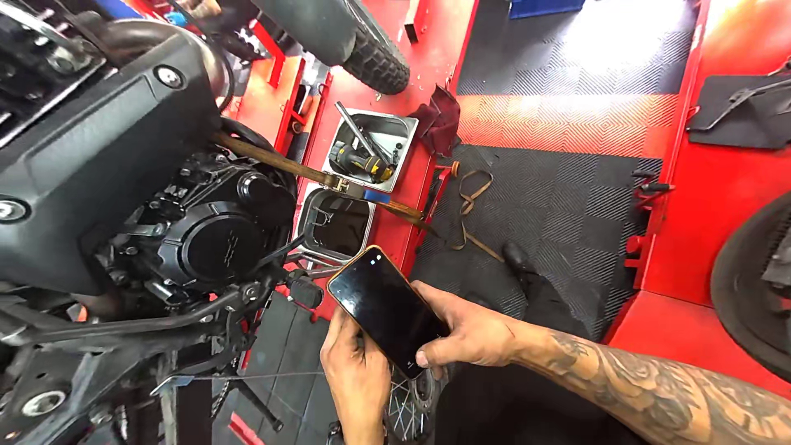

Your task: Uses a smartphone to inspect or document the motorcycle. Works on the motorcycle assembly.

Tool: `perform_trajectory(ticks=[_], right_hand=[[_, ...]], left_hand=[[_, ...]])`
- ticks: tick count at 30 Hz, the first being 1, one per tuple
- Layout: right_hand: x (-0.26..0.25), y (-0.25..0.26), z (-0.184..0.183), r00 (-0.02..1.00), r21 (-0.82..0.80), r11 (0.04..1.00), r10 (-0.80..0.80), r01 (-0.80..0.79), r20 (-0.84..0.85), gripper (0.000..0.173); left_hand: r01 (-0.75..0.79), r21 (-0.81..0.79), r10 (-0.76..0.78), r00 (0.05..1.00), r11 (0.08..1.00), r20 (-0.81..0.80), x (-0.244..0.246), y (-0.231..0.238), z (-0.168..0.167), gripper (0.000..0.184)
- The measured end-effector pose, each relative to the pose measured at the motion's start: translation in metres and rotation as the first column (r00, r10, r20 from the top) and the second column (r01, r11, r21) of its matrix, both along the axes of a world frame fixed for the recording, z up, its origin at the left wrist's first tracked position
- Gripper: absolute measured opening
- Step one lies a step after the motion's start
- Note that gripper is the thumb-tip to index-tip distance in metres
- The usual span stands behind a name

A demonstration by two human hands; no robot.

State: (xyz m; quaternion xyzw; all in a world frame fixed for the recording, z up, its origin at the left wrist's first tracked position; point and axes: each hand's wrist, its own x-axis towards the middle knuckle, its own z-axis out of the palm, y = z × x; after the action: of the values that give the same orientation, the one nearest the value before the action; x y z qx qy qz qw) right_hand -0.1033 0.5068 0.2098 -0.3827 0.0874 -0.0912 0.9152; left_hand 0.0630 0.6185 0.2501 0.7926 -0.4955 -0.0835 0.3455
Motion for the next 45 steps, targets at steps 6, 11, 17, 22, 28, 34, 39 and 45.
perform_trajectory(ticks=[6,11,17,22,28,34,39,45], right_hand=[[0.008,0.003,-0.003,1.000,-0.004,1.000,-0.006,0.006,-0.011,0.070],[0.012,0.001,-0.003,1.000,-0.019,1.000,-0.004,0.004,-0.001,0.067],[0.015,-0.001,-0.001,1.000,-0.032,0.999,0.010,-0.010,-0.020,0.067],[0.015,-0.002,-0.001,1.000,-0.032,0.999,0.013,-0.013,-0.013,0.067],[0.014,-0.004,0.005,1.000,-0.040,0.999,0.008,-0.009,-0.013,0.066],[0.010,-0.008,0.008,1.000,-0.068,0.998,0.017,-0.017,-0.011,0.067],[0.006,-0.008,0.007,1.000,-0.072,0.997,0.006,-0.007,-0.009,0.069],[-0.003,-0.006,-0.005,0.991,0.198,0.979,0.023,-0.049,0.132,0.074]], left_hand=[[0.011,0.011,-0.011,1.000,1.000,-0.017,0.007,0.000,0.000,0.019],[0.011,0.002,-0.010,1.000,1.000,-0.022,0.011,-0.001,-0.001,0.018],[-0.014,0.003,0.014,0.999,1.000,-0.042,0.013,0.001,-0.004,0.019],[-0.024,0.000,0.024,0.999,1.000,-0.048,0.013,0.001,-0.006,0.018],[-0.024,-0.014,0.023,0.999,1.000,-0.046,0.013,-0.002,-0.002,0.018],[-0.021,-0.033,0.020,0.999,0.999,-0.031,0.010,-0.007,0.001,0.018],[0.001,-0.047,-0.002,0.999,0.999,-0.033,0.007,-0.009,-0.001,0.019],[-0.031,0.011,0.030,0.996,0.999,0.086,0.005,-0.009,-0.007,0.021]])
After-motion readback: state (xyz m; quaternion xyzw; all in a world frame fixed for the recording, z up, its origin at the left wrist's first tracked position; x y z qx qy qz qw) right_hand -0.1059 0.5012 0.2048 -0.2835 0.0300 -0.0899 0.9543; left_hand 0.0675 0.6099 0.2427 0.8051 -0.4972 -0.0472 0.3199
